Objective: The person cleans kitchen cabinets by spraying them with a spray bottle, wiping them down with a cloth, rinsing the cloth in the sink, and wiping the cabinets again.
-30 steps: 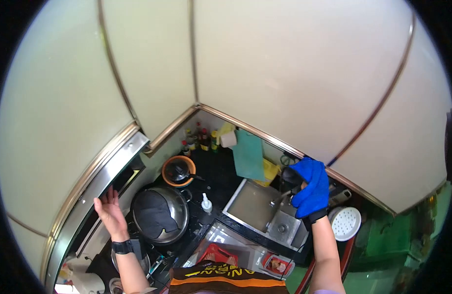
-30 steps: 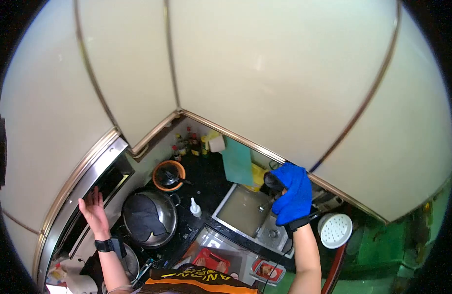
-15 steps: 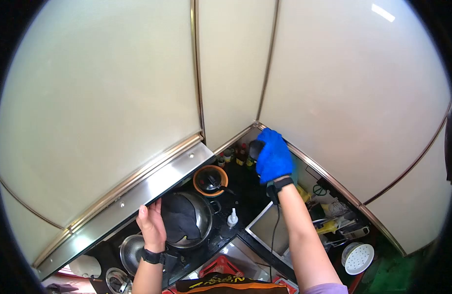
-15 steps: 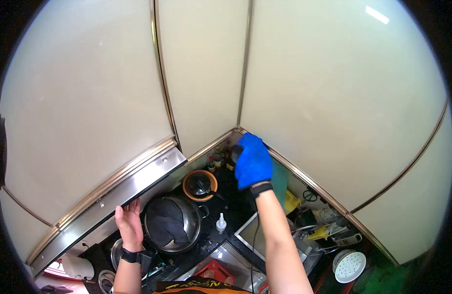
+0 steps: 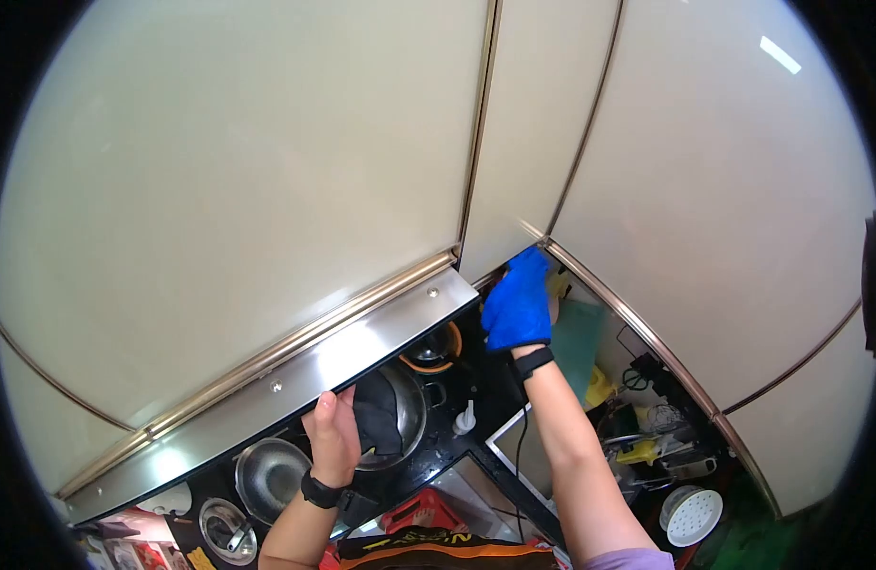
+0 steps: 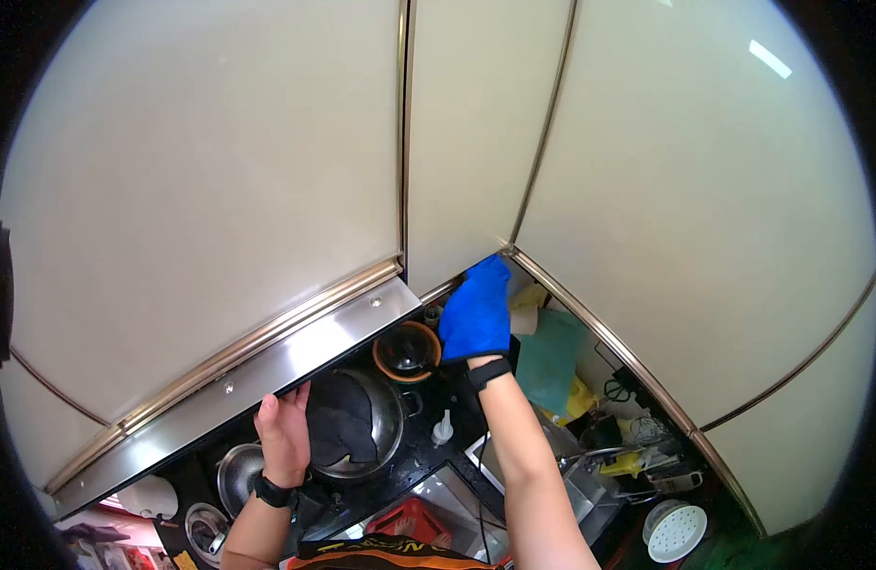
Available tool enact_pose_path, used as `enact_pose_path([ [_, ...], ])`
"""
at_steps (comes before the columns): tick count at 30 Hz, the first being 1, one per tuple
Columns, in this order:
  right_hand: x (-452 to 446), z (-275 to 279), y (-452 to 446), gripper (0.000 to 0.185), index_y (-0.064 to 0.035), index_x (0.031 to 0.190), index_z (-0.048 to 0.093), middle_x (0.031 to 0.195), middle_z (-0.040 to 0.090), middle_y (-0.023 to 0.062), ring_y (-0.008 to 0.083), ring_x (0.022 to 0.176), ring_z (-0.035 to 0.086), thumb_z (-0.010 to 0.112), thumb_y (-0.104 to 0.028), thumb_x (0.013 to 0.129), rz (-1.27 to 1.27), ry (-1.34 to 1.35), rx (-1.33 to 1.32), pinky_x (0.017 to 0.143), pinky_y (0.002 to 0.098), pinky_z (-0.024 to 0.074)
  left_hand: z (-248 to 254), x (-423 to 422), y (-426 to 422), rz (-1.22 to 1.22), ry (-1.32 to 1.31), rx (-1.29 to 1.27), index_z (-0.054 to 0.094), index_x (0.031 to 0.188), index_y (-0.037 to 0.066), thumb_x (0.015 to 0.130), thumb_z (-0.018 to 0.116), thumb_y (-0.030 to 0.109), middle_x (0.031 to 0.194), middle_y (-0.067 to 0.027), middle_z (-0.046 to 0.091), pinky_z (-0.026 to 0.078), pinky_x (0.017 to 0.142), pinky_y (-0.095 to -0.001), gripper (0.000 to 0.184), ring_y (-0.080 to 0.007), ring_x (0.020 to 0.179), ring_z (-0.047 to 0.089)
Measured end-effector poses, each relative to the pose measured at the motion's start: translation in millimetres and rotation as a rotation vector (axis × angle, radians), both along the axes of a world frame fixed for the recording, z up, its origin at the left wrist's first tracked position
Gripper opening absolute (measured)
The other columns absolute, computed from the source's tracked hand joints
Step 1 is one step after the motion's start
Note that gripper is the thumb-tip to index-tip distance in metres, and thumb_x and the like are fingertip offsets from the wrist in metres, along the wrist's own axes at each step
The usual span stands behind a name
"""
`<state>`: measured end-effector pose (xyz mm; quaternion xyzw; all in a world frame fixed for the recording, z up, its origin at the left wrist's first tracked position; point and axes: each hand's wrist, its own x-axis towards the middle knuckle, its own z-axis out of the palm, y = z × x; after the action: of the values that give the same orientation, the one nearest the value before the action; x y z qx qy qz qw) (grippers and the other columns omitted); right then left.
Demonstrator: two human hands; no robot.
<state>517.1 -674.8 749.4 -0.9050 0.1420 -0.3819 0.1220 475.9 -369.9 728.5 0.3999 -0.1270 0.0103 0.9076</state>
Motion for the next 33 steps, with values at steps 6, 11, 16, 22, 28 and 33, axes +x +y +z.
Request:
enact_pose_path([
  [6, -36, -6, 70, 0.052, 0.0069, 0.127, 0.045, 0.128, 0.046, 0.0295, 0.0469, 0.123, 0.039, 0.053, -0.005, 0.077, 0.262, -0.074, 0.103, 0.11, 0.046, 0.0272, -1, 1, -1, -0.017, -0.012, -0.004, 0.051, 0.127, 0.008, 0.086, 0.064, 0.036, 0.131, -0.0049, 0.052, 0.03, 0.11, -0.0462, 0.051, -0.0233, 0.123, 0.047],
  [11, -58, -7, 81, 0.046, 0.0016, 0.12, 0.052, 0.124, 0.05, 0.0266, 0.0458, 0.119, 0.043, 0.052, -0.004, 0.074, 0.548, -0.14, 0.221, 0.106, 0.0485, 0.0305, -2, -5, 23, -0.103, -0.036, 0.037, 0.05, 0.128, 0.008, 0.09, 0.063, 0.029, 0.131, -0.0066, 0.052, 0.03, 0.109, -0.049, 0.046, -0.0268, 0.123, 0.046],
  [16, -69, 9, 43, 0.031, -0.0079, 0.106, 0.065, 0.116, 0.059, 0.0195, 0.0396, 0.116, 0.051, 0.056, -0.009, 0.077, 0.429, -0.207, -0.142, 0.102, 0.0509, 0.0361, -30, -15, 105, -0.004, -0.091, 0.014, 0.047, 0.131, 0.007, 0.084, 0.072, 0.026, 0.133, -0.0096, 0.05, 0.029, 0.11, -0.0567, 0.057, -0.0317, 0.126, 0.045],
  [22, 7, 40, 12, 0.043, -0.0059, 0.13, 0.053, 0.137, 0.046, 0.0202, 0.0378, 0.13, 0.04, 0.058, -0.016, 0.088, 0.583, -0.357, 0.393, 0.112, 0.0457, 0.0258, -40, -35, 180, 0.026, -0.339, -0.082, 0.045, 0.136, 0.005, 0.088, 0.063, 0.04, 0.14, -0.0124, 0.045, 0.021, 0.115, -0.0517, 0.062, -0.0316, 0.131, 0.039],
  [28, 33, 187, 28, 0.045, -0.0067, 0.132, 0.051, 0.14, 0.043, 0.0202, 0.0373, 0.134, 0.035, 0.053, -0.016, 0.087, 0.318, -0.472, -0.459, 0.115, 0.0452, 0.0197, 22, -52, 177, 0.174, 0.086, 0.038, 0.038, 0.141, 0.008, 0.096, 0.047, 0.044, 0.142, -0.0109, 0.043, 0.025, 0.11, -0.0512, 0.058, -0.0299, 0.131, 0.037],
  [33, 46, 379, 41, 0.051, -0.0026, 0.139, 0.043, 0.144, 0.039, 0.0205, 0.0342, 0.137, 0.031, 0.041, -0.011, 0.089, 0.552, -0.858, -0.558, 0.115, 0.0402, 0.0165, 51, -50, 168, 0.196, 0.297, -0.088, 0.047, 0.131, 0.007, 0.096, 0.051, 0.035, 0.132, -0.0112, 0.052, 0.031, 0.106, -0.0483, 0.045, -0.028, 0.122, 0.046],
])
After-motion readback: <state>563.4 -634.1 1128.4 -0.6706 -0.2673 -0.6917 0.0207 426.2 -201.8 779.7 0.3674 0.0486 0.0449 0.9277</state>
